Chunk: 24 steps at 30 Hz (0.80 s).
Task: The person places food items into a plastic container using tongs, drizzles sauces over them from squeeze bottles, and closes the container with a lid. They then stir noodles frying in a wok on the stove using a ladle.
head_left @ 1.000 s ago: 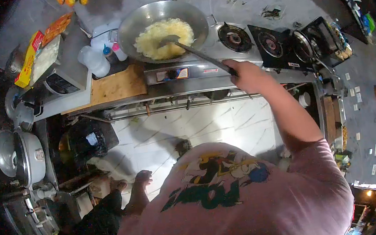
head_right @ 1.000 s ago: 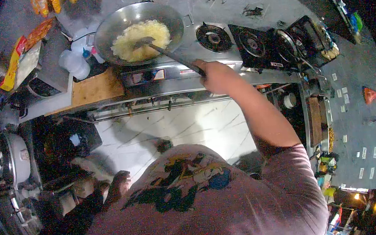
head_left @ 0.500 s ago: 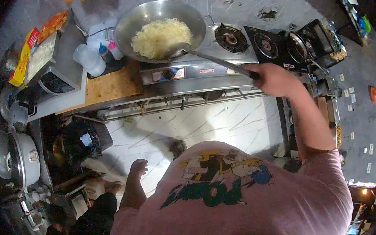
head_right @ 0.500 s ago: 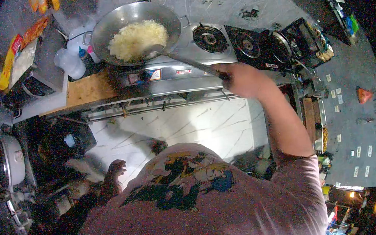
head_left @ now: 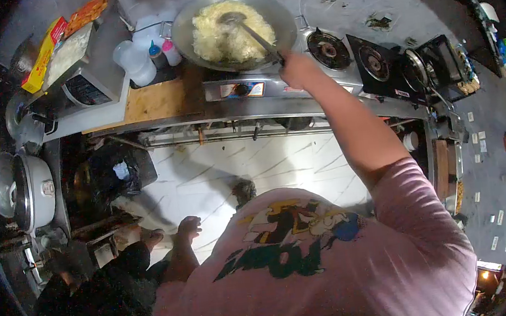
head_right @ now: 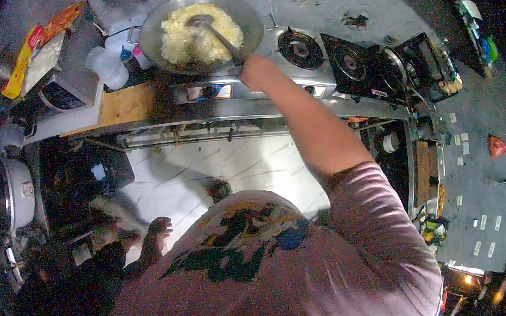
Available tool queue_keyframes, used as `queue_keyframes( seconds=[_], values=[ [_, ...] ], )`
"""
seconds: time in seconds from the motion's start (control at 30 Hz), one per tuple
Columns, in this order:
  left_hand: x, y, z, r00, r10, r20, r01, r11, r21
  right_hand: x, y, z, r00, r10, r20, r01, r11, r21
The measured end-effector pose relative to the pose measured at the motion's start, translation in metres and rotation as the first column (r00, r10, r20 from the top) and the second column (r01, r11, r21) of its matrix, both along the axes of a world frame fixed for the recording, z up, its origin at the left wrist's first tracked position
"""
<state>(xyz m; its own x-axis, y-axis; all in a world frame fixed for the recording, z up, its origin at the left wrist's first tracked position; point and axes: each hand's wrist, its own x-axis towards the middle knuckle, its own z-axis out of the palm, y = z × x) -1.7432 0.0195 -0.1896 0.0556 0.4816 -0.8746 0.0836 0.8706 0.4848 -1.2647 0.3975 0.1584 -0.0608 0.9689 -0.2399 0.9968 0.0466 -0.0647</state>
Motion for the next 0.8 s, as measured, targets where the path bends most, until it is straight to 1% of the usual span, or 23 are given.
queue_keyframes(
  seconds=[0.07, 0.13, 0.17, 0.2, 0.23, 0.27, 0.3, 0.33, 0.37, 0.43, 0.5, 0.57, 0.6, 0.63, 0.67, 0.7, 0.73, 0.77, 0.8],
  values=[
    [-0.003, -0.011, -0.003, 1.000, 0.031, -0.003, -0.031, 1.000, -0.006, -0.002, 0.007, -0.005, 0.989, -0.026, -0.146, 0.041, 0.994, 0.102],
    [-0.007, -0.021, -0.006, 0.995, 0.072, 0.067, -0.074, 0.997, 0.017, -0.005, 0.005, 0.000, 0.985, -0.026, -0.171, 0.042, 0.995, 0.091],
    [-0.009, -0.024, -0.008, 0.995, 0.069, 0.066, -0.070, 0.997, 0.018, -0.006, 0.004, 0.002, 0.980, -0.028, -0.195, 0.045, 0.996, 0.082],
    [-0.009, -0.026, -0.007, 1.000, 0.023, 0.018, -0.023, 1.000, 0.004, -0.006, 0.001, 0.004, 0.980, -0.033, -0.195, 0.050, 0.995, 0.082],
    [-0.008, -0.027, -0.006, 0.999, -0.024, -0.030, 0.024, 1.000, -0.012, -0.006, -0.003, 0.005, 0.986, -0.001, -0.167, 0.008, 0.999, 0.044],
    [-0.010, -0.025, -0.006, 0.999, -0.031, -0.029, 0.030, 0.999, -0.011, -0.005, -0.007, 0.006, 0.990, 0.032, -0.140, -0.032, 0.999, 0.006],
    [-0.015, -0.026, -0.014, 0.999, -0.041, 0.021, 0.041, 0.999, 0.004, 0.000, -0.014, 0.007, 0.990, 0.025, -0.140, -0.025, 1.000, 0.006],
    [-0.017, -0.024, -0.015, 0.996, -0.052, 0.070, 0.051, 0.999, 0.019, 0.008, -0.024, 0.009, 0.962, 0.104, -0.251, -0.101, 0.995, 0.024],
    [-0.017, -0.022, -0.017, 0.996, -0.058, 0.071, 0.056, 0.998, 0.020, 0.016, -0.034, 0.012, 0.917, 0.181, -0.356, -0.175, 0.983, 0.051],
    [-0.011, -0.012, -0.013, 0.998, -0.061, 0.000, 0.061, 0.998, -0.001, 0.030, -0.060, 0.031, 0.933, 0.164, -0.319, -0.158, 0.986, 0.044],
    [-0.008, 0.006, -0.015, 0.996, -0.092, -0.005, 0.092, 0.995, -0.026, 0.046, -0.082, 0.053, 0.949, 0.145, -0.280, -0.140, 0.989, 0.039],
    [-0.009, 0.022, -0.020, 0.992, -0.123, -0.011, 0.122, 0.991, -0.051, 0.064, -0.099, 0.072, 0.970, 0.080, -0.230, -0.088, 0.996, -0.025],
    [-0.012, 0.029, -0.028, 0.994, -0.097, 0.047, 0.100, 0.992, -0.071, 0.070, -0.108, 0.082, 0.971, 0.075, -0.229, -0.082, 0.996, -0.023],
    [-0.010, 0.037, -0.026, 0.992, -0.069, 0.104, 0.078, 0.993, -0.093, 0.075, -0.116, 0.093, 0.986, 0.058, -0.156, -0.062, 0.998, -0.022],
    [-0.005, 0.041, -0.023, 0.992, -0.072, 0.104, 0.082, 0.992, -0.092, 0.081, -0.122, 0.101, 0.996, 0.042, -0.083, -0.044, 0.999, -0.020],
    [0.008, 0.048, -0.009, 0.994, -0.106, -0.025, 0.104, 0.992, -0.071, 0.094, -0.127, 0.108, 0.996, 0.039, -0.083, -0.041, 0.999, -0.020],
    [0.016, 0.051, 0.000, 0.979, -0.133, -0.153, 0.127, 0.991, -0.053, 0.109, -0.132, 0.113, 0.994, 0.052, -0.094, -0.050, 0.998, 0.023],
    [0.016, 0.052, 0.001, 0.979, -0.134, -0.153, 0.127, 0.990, -0.053, 0.115, -0.136, 0.119, 0.992, 0.067, -0.105, -0.060, 0.996, 0.066],
    [0.016, 0.052, 0.000, 0.978, -0.140, -0.155, 0.138, 0.990, -0.028, 0.110, -0.140, 0.136, 0.992, 0.066, -0.105, -0.060, 0.996, 0.064]
  ],
)
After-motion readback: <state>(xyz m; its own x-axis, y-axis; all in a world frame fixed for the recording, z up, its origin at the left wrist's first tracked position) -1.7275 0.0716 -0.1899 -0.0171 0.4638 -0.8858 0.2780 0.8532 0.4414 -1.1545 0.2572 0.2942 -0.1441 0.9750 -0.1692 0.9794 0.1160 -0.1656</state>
